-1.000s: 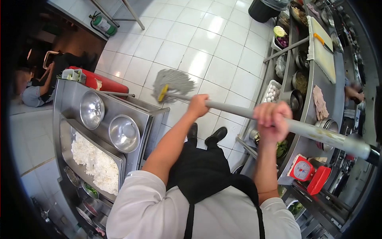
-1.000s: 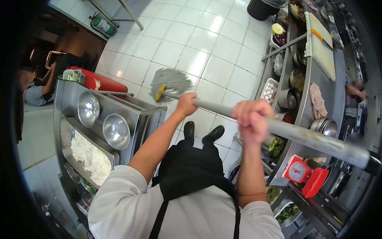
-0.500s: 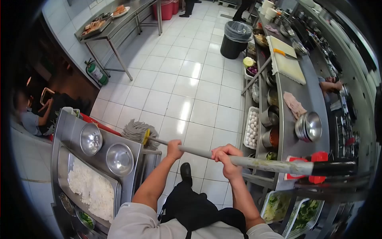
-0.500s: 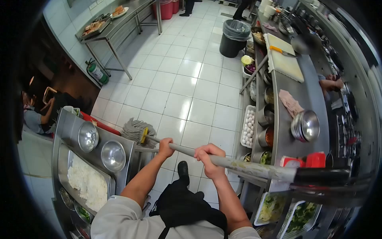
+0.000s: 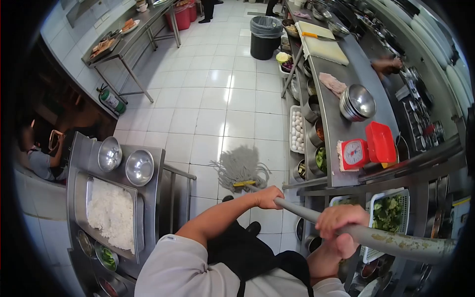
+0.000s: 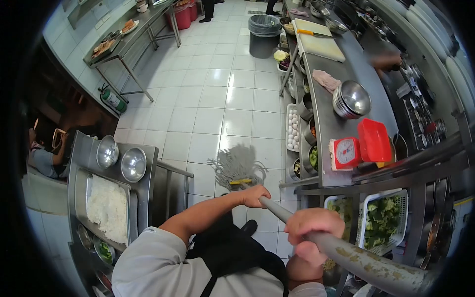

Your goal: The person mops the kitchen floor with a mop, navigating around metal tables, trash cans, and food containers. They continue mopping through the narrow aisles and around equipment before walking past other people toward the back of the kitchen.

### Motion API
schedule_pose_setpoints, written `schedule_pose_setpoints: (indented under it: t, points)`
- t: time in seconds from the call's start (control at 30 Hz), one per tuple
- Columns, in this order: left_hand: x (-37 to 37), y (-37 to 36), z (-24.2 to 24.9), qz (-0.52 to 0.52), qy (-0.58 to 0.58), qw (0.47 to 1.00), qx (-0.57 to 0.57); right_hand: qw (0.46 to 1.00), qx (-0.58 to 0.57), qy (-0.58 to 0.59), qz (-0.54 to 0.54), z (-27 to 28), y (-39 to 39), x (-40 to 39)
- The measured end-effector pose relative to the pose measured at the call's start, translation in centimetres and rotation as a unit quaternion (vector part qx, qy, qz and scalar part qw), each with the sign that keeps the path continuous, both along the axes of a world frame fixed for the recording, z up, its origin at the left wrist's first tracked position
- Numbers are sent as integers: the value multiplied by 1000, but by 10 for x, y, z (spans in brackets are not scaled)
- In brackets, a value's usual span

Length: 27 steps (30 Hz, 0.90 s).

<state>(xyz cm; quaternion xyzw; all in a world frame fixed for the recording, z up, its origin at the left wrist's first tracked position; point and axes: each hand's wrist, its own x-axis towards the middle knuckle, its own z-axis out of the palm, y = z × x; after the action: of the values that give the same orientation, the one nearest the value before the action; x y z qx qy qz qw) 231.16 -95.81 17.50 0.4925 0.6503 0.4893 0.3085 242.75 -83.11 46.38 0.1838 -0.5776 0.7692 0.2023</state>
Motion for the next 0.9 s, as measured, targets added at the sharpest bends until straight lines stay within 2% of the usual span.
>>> schedule_pose_setpoints:
  t: [0.13, 0.27, 0.33, 0.43, 0.5, 0.57, 0.63, 0.7, 0.8, 0.87, 0.9]
  points:
    - [-13, 25, -18, -75, 67, 994, 34, 962, -50, 18, -268, -15, -23, 11]
    - [-45, 39, -36, -85, 142, 986, 31, 947, -30, 56, -316, -38, -29, 3]
    - [-71, 40, -47, -66, 145, 986, 42, 950, -4, 79, -303, -53, -29, -14]
    - [-119, 43, -75, -20, 205, 979, -3, 947, 25, 98, -304, -89, -32, -45]
    - [-154, 39, -96, 21, 214, 976, -35, 928, 100, 150, -327, -132, -34, -71]
    - [-185, 36, -101, 58, 277, 944, -170, 937, 157, 96, -298, -168, -37, -87]
    - [-211, 23, -115, 114, 248, 947, -167, 933, 107, -39, -342, -218, -62, -102]
    - [-213, 14, -124, 159, 230, 946, -162, 892, 241, -46, -380, -251, -65, -128]
    - [-209, -6, -110, 214, 219, 935, -176, 913, 242, -118, -305, -260, -69, -148]
    - [-203, -9, -97, 232, 188, 931, -208, 916, 239, -117, -299, -261, -75, -150]
    - [-198, -11, -99, 237, 192, 933, -189, 918, 229, -128, -296, -258, -78, -146]
